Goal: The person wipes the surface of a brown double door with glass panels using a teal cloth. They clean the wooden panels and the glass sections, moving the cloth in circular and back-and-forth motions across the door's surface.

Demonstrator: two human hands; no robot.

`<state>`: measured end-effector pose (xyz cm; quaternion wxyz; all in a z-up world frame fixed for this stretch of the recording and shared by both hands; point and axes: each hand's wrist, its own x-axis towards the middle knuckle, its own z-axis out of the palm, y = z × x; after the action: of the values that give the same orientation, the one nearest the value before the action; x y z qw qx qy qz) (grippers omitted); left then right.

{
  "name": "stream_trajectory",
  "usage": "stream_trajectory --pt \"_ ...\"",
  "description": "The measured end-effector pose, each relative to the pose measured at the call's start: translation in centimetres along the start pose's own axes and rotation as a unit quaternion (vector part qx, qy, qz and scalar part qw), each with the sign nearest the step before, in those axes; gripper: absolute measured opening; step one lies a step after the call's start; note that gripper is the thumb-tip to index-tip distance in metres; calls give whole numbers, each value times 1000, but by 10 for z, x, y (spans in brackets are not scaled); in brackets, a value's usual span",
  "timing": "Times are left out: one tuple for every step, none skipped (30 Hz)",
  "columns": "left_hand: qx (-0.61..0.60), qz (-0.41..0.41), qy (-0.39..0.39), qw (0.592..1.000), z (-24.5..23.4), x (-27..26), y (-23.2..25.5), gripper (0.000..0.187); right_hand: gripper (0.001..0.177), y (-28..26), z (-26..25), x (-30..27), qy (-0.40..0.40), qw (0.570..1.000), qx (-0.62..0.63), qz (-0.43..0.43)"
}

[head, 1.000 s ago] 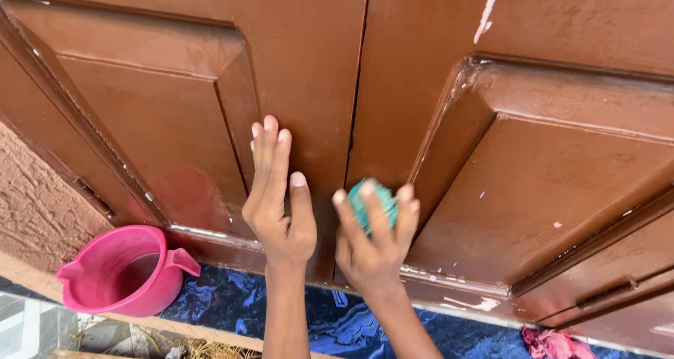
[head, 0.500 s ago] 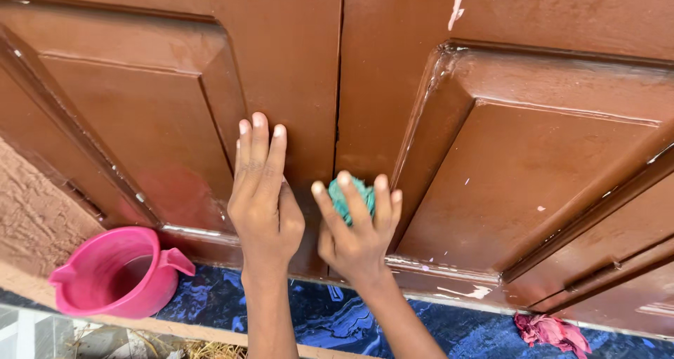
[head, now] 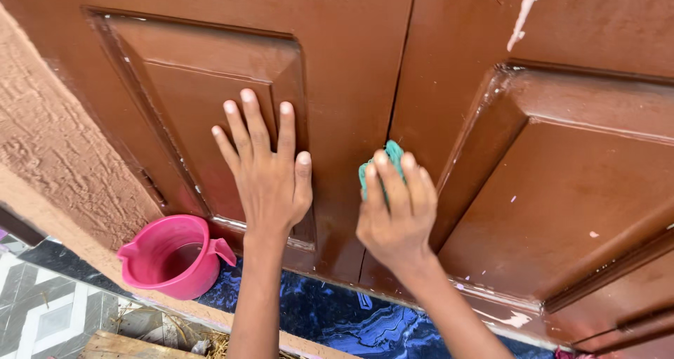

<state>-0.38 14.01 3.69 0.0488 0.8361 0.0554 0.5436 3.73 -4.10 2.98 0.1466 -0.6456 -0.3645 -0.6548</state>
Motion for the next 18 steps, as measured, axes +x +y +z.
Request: stream_trajectory --pt "-5 4 10 1000 5 -2 -4 61 32 7 2 1 0 1000 1 -15" --pt "-11 10 20 1000 9 -3 -6 61 34 13 8 4 7 1000 5 1" --pt "-16 16 31 999 14 -3 -8 60 37 18 13 8 14 1000 10 16" --pt "-15 16 36 999 17 -4 -10 60 40 20 18 12 19 999 13 33" --pt "-15 17 42 999 19 -4 -11 59 39 17 22 15 26 999 7 37" --pt "-15 19 45 999 19 -5 -11 59 38 11 23 15 32 999 0 43" --pt "-17 22 41 999 19 -6 -12 58 37 5 22 15 37 998 -7 49" --pt "-19 25 37 999 17 -7 -13 57 38 -3 18 11 33 999 -6 41" --pt "-21 27 33 999 14 -7 -14 56 38 -11 11 6 28 999 -5 32" --pt "-27 29 24 999 11 -7 -15 55 39 -15 7 3 22 1000 -3 21" --pt "-34 30 15 999 7 -6 -17 55 41 -14 4 2 13 1000 11 15" --pt "-38 29 8 999 3 -5 -16 55 43 -10 3 2 6 1000 28 6" --pt "-57 17 18 998 0 -3 -14 54 45 -5 4 4 -2 999 44 -4" --pt "-77 7 20 997 -5 -4 -10 53 45 -2 4 6 1 999 49 14" --pt "-97 -2 22 995 -9 -5 -4 52 45 3 7 11 5 998 54 32" --pt "-154 -11 44 987 -11 -5 3 51 45 9 12 18 14 997 55 50" --pt "-210 -20 65 975 -14 -8 12 50 39 10 14 24 42 992 104 62" --pt "-269 -28 85 959 -16 -9 21 50 34 9 17 31 70 984 150 72"
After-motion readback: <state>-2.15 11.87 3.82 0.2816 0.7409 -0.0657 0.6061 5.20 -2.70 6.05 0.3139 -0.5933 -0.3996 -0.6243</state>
